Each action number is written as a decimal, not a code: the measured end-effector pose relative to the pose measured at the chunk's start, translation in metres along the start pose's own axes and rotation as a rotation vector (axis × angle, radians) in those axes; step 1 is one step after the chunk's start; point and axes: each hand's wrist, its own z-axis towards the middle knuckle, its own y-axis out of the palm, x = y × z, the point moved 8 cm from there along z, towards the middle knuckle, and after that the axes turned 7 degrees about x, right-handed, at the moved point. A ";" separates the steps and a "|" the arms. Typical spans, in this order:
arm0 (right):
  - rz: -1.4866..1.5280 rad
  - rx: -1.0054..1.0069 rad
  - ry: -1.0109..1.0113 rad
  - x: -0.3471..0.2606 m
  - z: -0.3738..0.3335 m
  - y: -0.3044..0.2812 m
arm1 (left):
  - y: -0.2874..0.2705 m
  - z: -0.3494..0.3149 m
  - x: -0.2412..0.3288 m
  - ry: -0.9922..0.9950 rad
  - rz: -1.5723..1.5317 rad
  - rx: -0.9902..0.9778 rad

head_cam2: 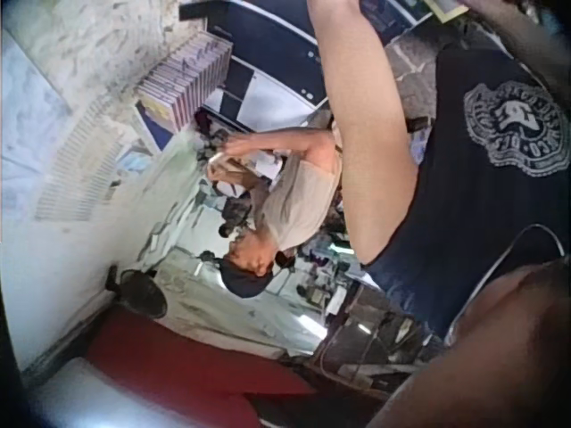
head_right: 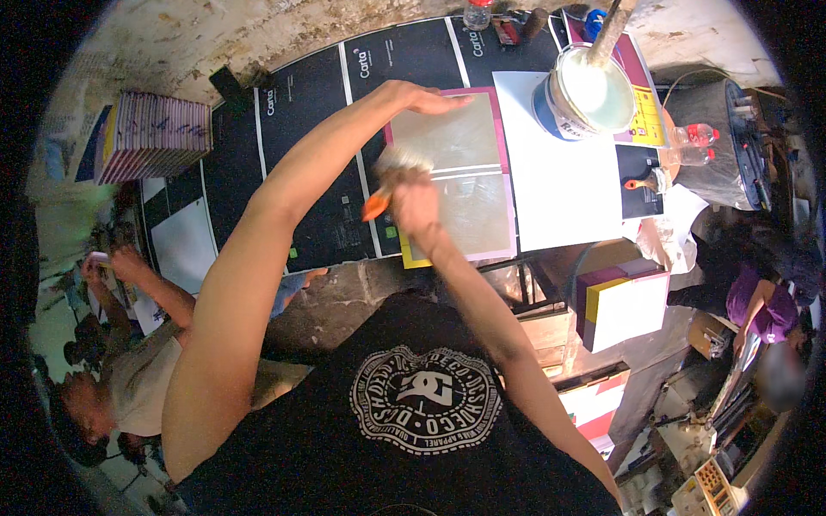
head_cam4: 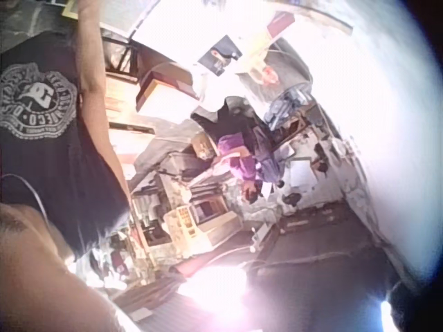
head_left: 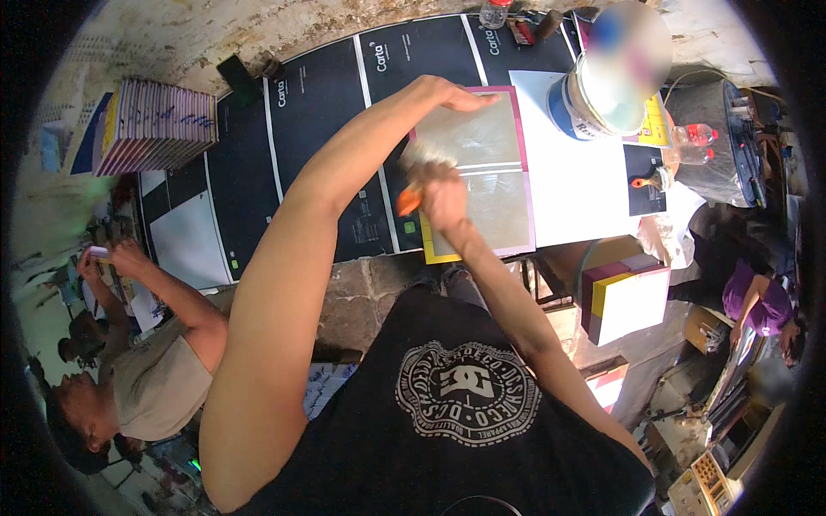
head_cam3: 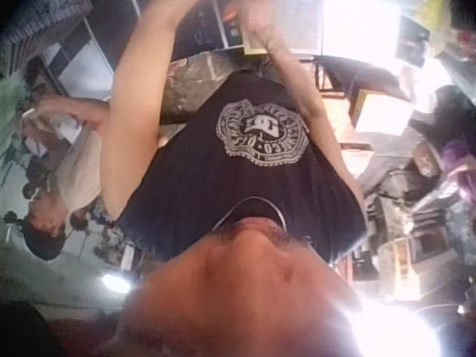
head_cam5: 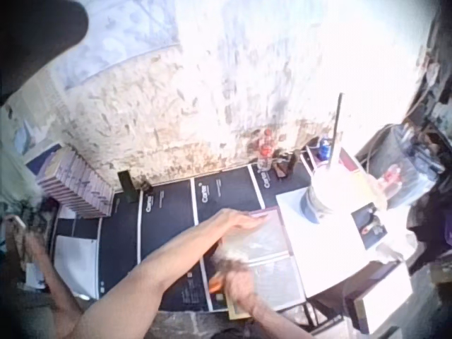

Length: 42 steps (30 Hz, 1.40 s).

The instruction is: The person applies glue to the inside of book covers using a brush, dipping it into a bucket of glue and spreading it across the paper surfaces.

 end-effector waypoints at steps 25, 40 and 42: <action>0.167 0.139 -0.119 0.005 -0.047 -0.032 | 0.004 -0.001 -0.018 -0.071 0.008 -0.050; -0.038 -0.247 -0.263 -0.045 -0.102 -0.047 | 0.014 -0.014 -0.019 -0.119 0.085 -0.002; 0.040 -0.431 -0.287 -0.050 -0.120 -0.050 | 0.015 -0.017 -0.024 -0.132 0.087 0.011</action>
